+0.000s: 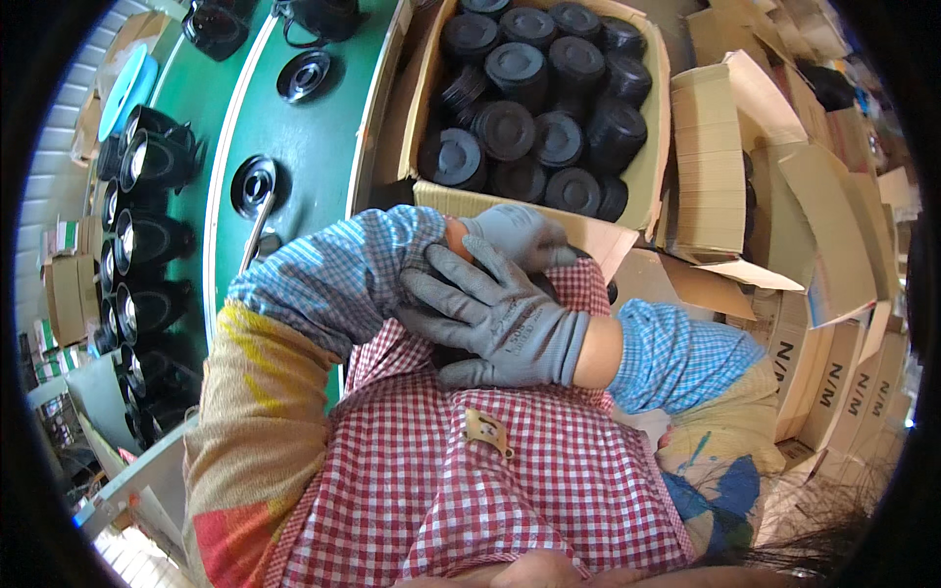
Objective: The person repeatedly picks up black kettle bodies and lids from a cardboard box, uses a metal scraper to clean the rim of each kettle, and then places the finished units on a green table. The person also handles a water bottle and a phone on the table during the process.
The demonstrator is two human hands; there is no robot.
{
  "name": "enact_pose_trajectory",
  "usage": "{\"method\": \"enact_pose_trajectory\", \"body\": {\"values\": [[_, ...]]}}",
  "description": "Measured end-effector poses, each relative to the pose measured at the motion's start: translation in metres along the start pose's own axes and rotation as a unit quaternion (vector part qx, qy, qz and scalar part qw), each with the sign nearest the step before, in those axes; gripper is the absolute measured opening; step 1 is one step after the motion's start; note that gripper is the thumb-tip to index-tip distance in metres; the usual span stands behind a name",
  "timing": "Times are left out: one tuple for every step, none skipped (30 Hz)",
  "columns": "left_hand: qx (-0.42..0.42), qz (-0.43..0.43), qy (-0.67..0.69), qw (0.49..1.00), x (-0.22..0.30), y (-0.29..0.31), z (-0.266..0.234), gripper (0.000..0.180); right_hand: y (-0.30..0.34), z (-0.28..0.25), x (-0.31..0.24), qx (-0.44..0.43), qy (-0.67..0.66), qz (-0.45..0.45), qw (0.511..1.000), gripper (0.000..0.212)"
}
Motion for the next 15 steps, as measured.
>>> {"method": "enact_pose_trajectory", "body": {"values": [[-0.002, 0.006, 0.023, 1.0, -0.004, -0.005, 0.008, 0.04, 0.001, -0.001, -0.001, 0.004, -0.003, 0.027, 1.0, 0.071], [-0.021, 0.013, -0.046, 0.999, -0.013, -0.008, 0.006, 0.036, 0.01, -0.012, 0.005, 0.039, 0.003, -0.01, 0.999, 0.072], [-0.045, 0.024, -0.116, 0.992, -0.008, -0.007, 0.003, 0.034, 0.023, -0.024, 0.016, 0.074, 0.008, -0.047, 0.996, 0.073], [-0.063, 0.032, -0.182, 0.981, -0.005, -0.003, 0.0, 0.032, 0.032, -0.018, 0.039, 0.046, -0.067, 0.029, 0.996, 0.072], [-0.042, 0.287, -0.178, 0.94, 0.002, 0.026, -0.013, 0.032, 0.046, 0.004, 0.067, 0.024, -0.141, 0.109, 0.984, 0.071], [-0.025, 0.231, -0.033, 0.972, 0.0, 0.028, -0.004, 0.033, 0.039, 0.008, 0.079, -0.006, -0.216, 0.186, 0.959, 0.071], [0.021, 0.239, -0.04, 0.97, 0.0, 0.027, -0.001, 0.034, 0.038, 0.005, 0.07, -0.016, -0.151, 0.097, 0.984, 0.071], [0.06, 0.246, -0.042, 0.967, 0.003, 0.028, 0.006, 0.035, 0.039, 0.002, 0.055, -0.012, -0.084, 0.012, 0.996, 0.071], [0.054, 0.175, -0.045, 0.982, 0.003, 0.017, 0.004, 0.037, 0.032, -0.013, 0.035, 0.005, -0.016, -0.069, 0.997, 0.072], [0.048, 0.102, -0.045, 0.993, -0.002, 0.004, 0.002, 0.041, 0.016, -0.003, 0.015, 0.0, -0.011, -0.022, 1.0, 0.073], [0.046, 0.03, -0.048, 0.997, -0.003, -0.007, -0.001, 0.046, 0.0, 0.003, 0.001, -0.006, -0.001, 0.022, 1.0, 0.074], [0.031, 0.026, -0.099, 0.994, 0.007, -0.016, -0.001, 0.047, -0.008, 0.002, -0.009, 0.016, -0.023, 0.052, 0.998, 0.076], [0.0, 0.035, -0.151, 0.988, 0.024, -0.024, -0.003, 0.048, -0.006, -0.001, -0.011, 0.021, -0.018, 0.066, 0.997, 0.073], [-0.056, -0.022, -0.207, 0.977, 0.033, -0.022, -0.007, 0.045, 0.002, -0.008, -0.003, 0.025, 0.003, 0.042, 0.999, 0.072], [-0.042, 0.118, -0.13, 0.984, 0.019, -0.022, -0.001, 0.044, 0.017, -0.017, 0.011, 0.028, 0.019, 0.01, 0.999, 0.072]]}}
Point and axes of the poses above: each hand's wrist, its own y-axis away from the middle knuckle, its own z-axis out of the palm, x = y × z, the point moved 3 cm from there along -y, towards the middle knuckle, and after that the axes turned 1 degree about -z, right-handed, at the moved point
